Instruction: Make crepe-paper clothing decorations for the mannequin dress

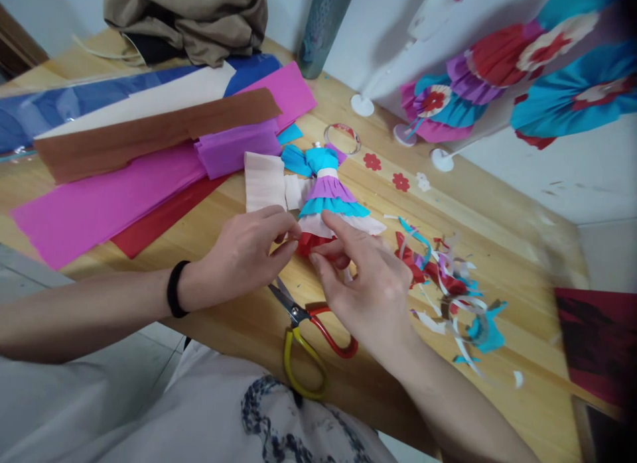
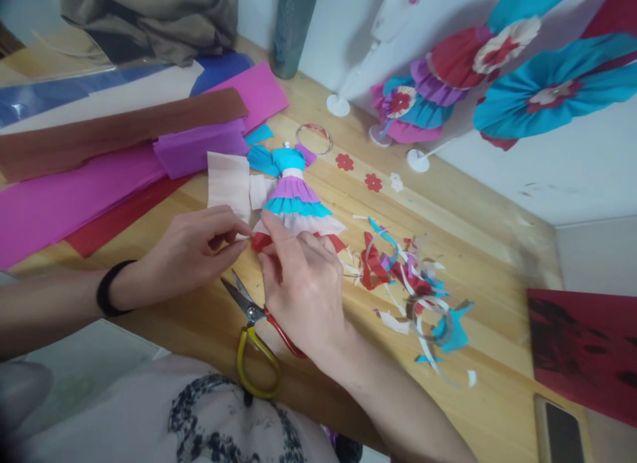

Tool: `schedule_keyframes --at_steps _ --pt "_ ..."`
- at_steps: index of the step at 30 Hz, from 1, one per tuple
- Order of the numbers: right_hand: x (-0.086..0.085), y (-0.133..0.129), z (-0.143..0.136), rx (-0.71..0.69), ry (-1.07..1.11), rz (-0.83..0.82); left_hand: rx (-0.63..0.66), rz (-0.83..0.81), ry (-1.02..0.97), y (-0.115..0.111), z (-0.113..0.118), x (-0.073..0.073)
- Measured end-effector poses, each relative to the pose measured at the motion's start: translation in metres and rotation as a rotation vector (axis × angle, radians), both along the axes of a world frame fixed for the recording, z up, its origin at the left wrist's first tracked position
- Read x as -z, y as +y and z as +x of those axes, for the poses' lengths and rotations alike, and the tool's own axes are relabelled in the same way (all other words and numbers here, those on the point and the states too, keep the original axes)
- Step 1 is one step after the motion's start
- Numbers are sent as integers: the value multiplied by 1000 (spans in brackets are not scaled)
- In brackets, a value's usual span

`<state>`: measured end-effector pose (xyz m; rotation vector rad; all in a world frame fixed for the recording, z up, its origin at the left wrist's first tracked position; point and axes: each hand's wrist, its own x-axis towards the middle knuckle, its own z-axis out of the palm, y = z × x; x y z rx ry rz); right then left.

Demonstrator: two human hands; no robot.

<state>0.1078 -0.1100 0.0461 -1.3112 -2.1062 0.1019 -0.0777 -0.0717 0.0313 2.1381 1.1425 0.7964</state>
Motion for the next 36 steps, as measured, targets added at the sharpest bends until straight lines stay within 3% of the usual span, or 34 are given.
schedule_keyframes --at_steps 10,19,29,36 --pt "3 0 0 -7 -74 47 13 17 8 -1 3 6" --pt "1 0 0 17 -93 77 -37 177 244 -2 11 10" --pt "0 -1 3 45 -47 37 -20 255 132 -1 14 12" --pt "2 2 0 29 -22 76 28 253 164 -1 14 11"
